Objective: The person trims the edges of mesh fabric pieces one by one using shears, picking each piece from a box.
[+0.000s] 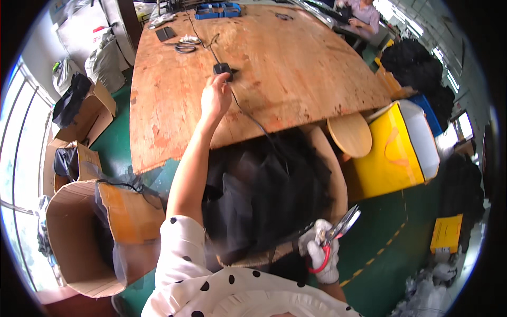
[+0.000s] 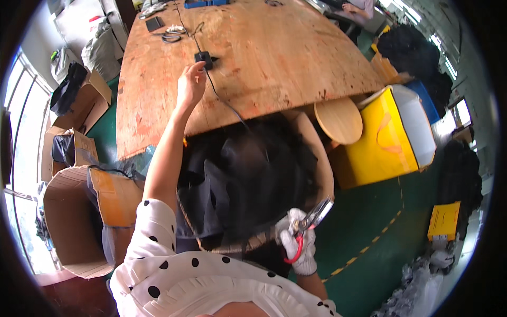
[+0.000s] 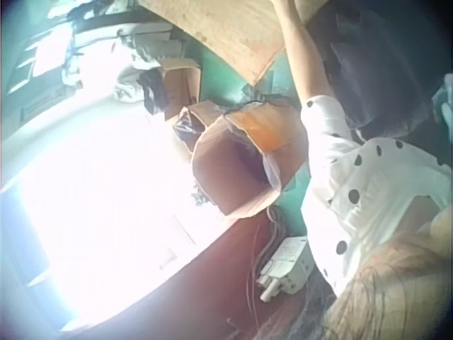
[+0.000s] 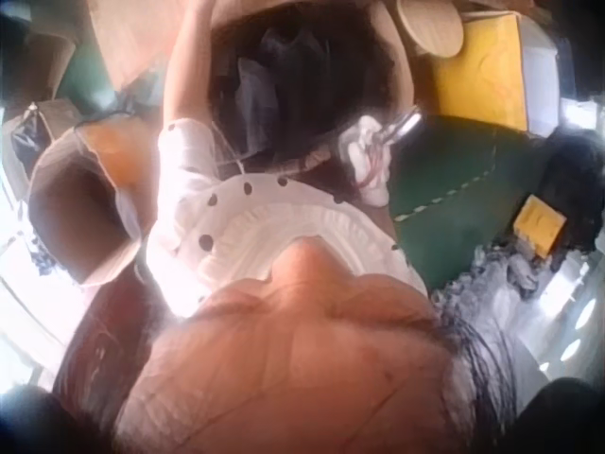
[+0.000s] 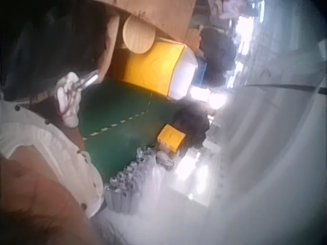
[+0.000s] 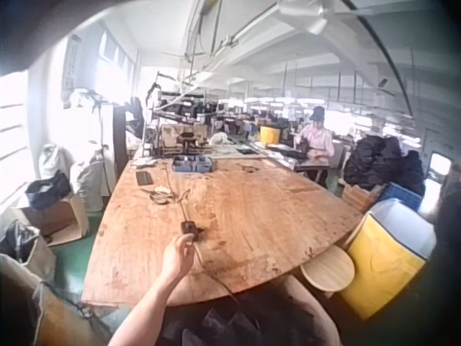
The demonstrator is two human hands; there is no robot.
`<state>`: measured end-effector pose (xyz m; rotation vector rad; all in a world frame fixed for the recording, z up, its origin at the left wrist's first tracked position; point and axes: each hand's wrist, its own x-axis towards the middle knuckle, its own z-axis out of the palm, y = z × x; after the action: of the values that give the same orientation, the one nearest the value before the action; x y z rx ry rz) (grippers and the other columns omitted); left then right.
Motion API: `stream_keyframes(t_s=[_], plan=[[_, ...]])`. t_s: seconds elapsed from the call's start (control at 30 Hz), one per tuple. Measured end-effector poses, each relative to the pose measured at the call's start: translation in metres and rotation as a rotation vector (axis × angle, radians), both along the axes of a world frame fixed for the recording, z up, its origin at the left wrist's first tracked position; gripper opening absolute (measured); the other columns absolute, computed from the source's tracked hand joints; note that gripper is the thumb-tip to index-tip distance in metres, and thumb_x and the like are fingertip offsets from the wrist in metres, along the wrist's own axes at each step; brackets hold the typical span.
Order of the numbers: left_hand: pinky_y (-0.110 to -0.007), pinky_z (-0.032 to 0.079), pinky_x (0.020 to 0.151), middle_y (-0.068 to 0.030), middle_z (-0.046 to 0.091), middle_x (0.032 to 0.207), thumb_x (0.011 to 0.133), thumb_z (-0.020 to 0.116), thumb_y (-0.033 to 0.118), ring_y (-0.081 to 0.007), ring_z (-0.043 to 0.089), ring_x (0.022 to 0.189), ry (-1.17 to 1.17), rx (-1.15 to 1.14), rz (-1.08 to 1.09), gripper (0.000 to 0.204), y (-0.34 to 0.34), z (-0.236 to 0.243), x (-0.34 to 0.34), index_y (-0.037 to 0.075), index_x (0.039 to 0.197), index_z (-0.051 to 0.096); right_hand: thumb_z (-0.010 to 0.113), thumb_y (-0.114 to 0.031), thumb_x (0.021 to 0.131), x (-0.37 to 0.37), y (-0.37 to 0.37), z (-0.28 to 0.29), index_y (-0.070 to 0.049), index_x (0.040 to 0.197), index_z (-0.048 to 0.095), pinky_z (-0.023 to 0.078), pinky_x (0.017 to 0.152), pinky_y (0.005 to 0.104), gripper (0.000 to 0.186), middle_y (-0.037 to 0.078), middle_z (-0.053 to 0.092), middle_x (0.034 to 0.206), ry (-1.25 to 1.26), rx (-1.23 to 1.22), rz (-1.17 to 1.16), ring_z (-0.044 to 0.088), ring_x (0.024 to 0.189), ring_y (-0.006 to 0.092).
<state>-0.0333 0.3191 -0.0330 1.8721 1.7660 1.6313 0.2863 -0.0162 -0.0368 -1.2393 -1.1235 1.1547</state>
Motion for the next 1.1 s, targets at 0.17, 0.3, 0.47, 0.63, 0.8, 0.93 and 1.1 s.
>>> stream_keyframes(t_s=[0.17, 0.3, 0.47, 0.63, 0.8, 0.93, 1.1], plan=[[-0.034, 0.048, 0.081, -0.0127, 0.063, 0.096, 0.084, 0.058, 0.010, -0.0267, 0.060, 0.094, 0.048, -0.074, -0.692, 0.014, -0.161, 0.014, 0.061, 0.001, 0.094, 0.061, 0.066, -0.016, 0.078, 0.025, -0.015, -0.001, -0.003, 0.114, 0.047, 0.046, 0.067, 0.0285, 0.043, 0.001, 0.053, 0.094, -0.370, 0.227, -0.018, 0.053, 0.080, 0.0106], [-0.048, 0.033, 0.100, -0.0095, 0.050, 0.126, 0.078, 0.064, 0.025, -0.0307, 0.042, 0.122, 0.633, -0.048, -0.861, 0.039, -0.216, -0.038, 0.090, 0.017, 0.115, 0.057, 0.062, -0.017, 0.083, 0.030, -0.039, -0.003, -0.002, 0.108, 0.046, 0.046, 0.055, 0.0297, 0.033, 0.005, 0.053, 0.089, 0.380, -0.042, -0.035, 0.054, 0.075, 0.0147], [-0.066, 0.015, 0.102, -0.0086, 0.021, 0.147, 0.073, 0.064, 0.049, -0.0331, 0.013, 0.137, 1.074, -0.355, -0.902, 0.072, -0.230, -0.071, 0.138, 0.031, 0.137, 0.036, 0.057, -0.017, 0.087, 0.027, -0.066, 0.002, -0.004, 0.090, 0.043, 0.044, 0.045, 0.0290, 0.019, 0.005, 0.049, 0.081, -0.296, 0.027, -0.114, 0.054, 0.069, 0.0143], [-0.070, 0.012, 0.099, -0.0064, 0.008, 0.151, 0.069, 0.068, 0.050, -0.0311, 0.003, 0.139, 1.088, -0.600, -0.885, 0.080, -0.244, -0.125, 0.115, 0.033, 0.139, 0.033, 0.051, -0.018, 0.091, 0.032, -0.053, -0.012, -0.006, 0.084, 0.040, 0.041, 0.043, 0.0285, 0.017, 0.003, 0.046, 0.070, 1.365, -0.231, 0.032, 0.046, 0.045, 0.0155], [-0.072, 0.014, 0.098, -0.0033, 0.000, 0.152, 0.069, 0.063, 0.059, -0.0349, 0.001, 0.139, 0.979, -0.969, -0.844, 0.082, -0.247, -0.170, 0.093, 0.039, 0.139, 0.026, 0.048, -0.021, 0.093, 0.018, -0.029, -0.022, -0.008, 0.078, 0.036, 0.038, 0.047, 0.0280, 0.024, 0.003, 0.039, 0.064, 1.499, -0.356, 0.173, 0.042, 0.050, 0.0142], [-0.071, 0.016, 0.098, -0.0020, -0.005, 0.152, 0.060, 0.062, 0.072, -0.0385, -0.002, 0.138, 1.008, -1.199, -0.851, 0.094, -0.229, -0.208, 0.094, 0.039, 0.140, 0.025, 0.048, -0.017, 0.091, 0.019, -0.021, -0.046, -0.009, 0.077, 0.036, 0.036, 0.047, 0.0254, 0.020, 0.001, 0.040, 0.064, 1.224, -0.379, 0.146, 0.041, 0.050, 0.0114], [-0.066, 0.018, 0.102, -0.0026, 0.000, 0.152, 0.058, 0.065, 0.069, -0.0418, -0.002, 0.137, 0.990, -1.218, -0.842, 0.096, -0.209, -0.277, 0.107, 0.039, 0.140, 0.025, 0.048, -0.025, 0.092, 0.023, -0.016, -0.062, -0.011, 0.081, 0.040, 0.043, 0.047, 0.0267, 0.020, 0.000, 0.046, 0.067, 1.008, -0.377, 0.226, 0.048, 0.054, 0.0120]])
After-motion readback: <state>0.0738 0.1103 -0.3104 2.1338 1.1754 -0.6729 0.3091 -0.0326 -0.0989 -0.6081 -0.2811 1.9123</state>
